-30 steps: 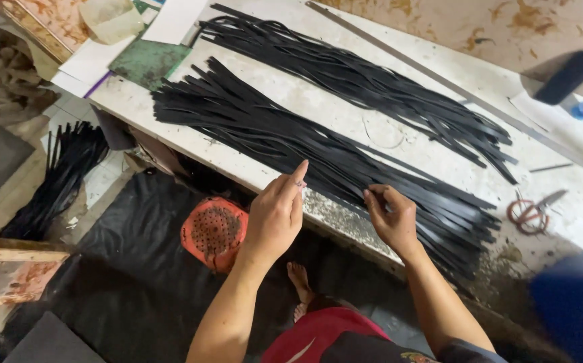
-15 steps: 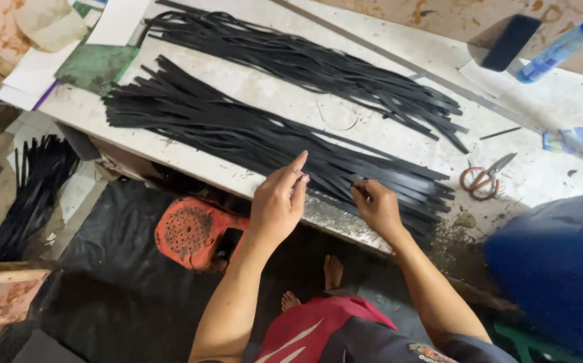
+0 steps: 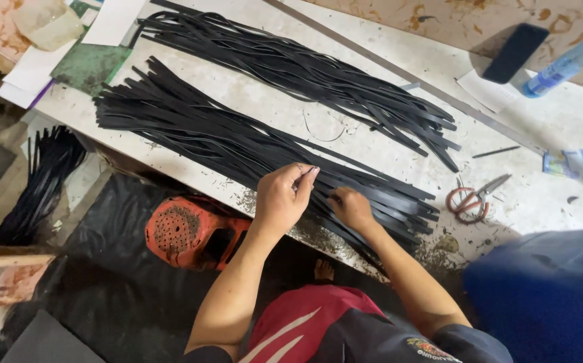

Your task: The person picks up black rubber strips from a table, runs them through a small roller device on a blue container, and then hangs the processed strips on a wall rack using a red clothespin.

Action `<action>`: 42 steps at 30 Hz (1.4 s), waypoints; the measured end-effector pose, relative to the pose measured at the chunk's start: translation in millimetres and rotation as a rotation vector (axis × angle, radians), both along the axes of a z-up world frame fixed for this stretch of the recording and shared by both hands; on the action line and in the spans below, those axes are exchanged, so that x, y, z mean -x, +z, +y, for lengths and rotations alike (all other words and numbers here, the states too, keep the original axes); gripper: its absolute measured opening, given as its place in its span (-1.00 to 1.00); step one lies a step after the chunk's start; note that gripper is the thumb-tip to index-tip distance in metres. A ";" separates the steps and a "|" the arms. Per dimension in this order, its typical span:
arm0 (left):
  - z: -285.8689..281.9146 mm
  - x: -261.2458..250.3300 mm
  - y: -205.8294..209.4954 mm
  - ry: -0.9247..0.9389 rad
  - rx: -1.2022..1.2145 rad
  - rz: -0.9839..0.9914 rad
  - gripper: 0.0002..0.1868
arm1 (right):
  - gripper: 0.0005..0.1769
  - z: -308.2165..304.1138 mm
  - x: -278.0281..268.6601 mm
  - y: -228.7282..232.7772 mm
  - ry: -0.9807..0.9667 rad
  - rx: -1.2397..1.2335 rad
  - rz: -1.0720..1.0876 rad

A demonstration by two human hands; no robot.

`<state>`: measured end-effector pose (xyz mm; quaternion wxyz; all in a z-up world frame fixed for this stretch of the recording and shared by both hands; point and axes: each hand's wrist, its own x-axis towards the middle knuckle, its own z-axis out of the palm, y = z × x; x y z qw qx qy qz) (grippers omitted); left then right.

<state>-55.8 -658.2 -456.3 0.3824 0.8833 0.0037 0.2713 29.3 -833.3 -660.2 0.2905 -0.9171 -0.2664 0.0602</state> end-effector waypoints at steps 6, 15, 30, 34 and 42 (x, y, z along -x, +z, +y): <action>10.7 -4.0 7.1 0.052 0.002 -0.003 -0.73 | -0.88 35.9 5.5 3.7 0.188 -0.017 -0.042; 19.3 -1.5 24.0 0.035 -0.015 0.063 -0.63 | -0.82 72.3 -2.6 -42.4 0.229 0.072 -0.059; 45.9 -3.7 23.0 -0.012 0.002 0.048 -0.72 | -0.72 72.4 -12.4 -67.3 0.022 0.272 -0.413; 46.5 -5.0 21.8 -0.025 0.004 0.048 -0.72 | -0.76 73.3 -22.5 -95.9 0.008 0.322 -0.476; 45.5 -7.2 13.1 -0.057 -0.001 0.052 -0.74 | -0.84 79.5 -34.8 -100.3 -0.003 0.293 -0.563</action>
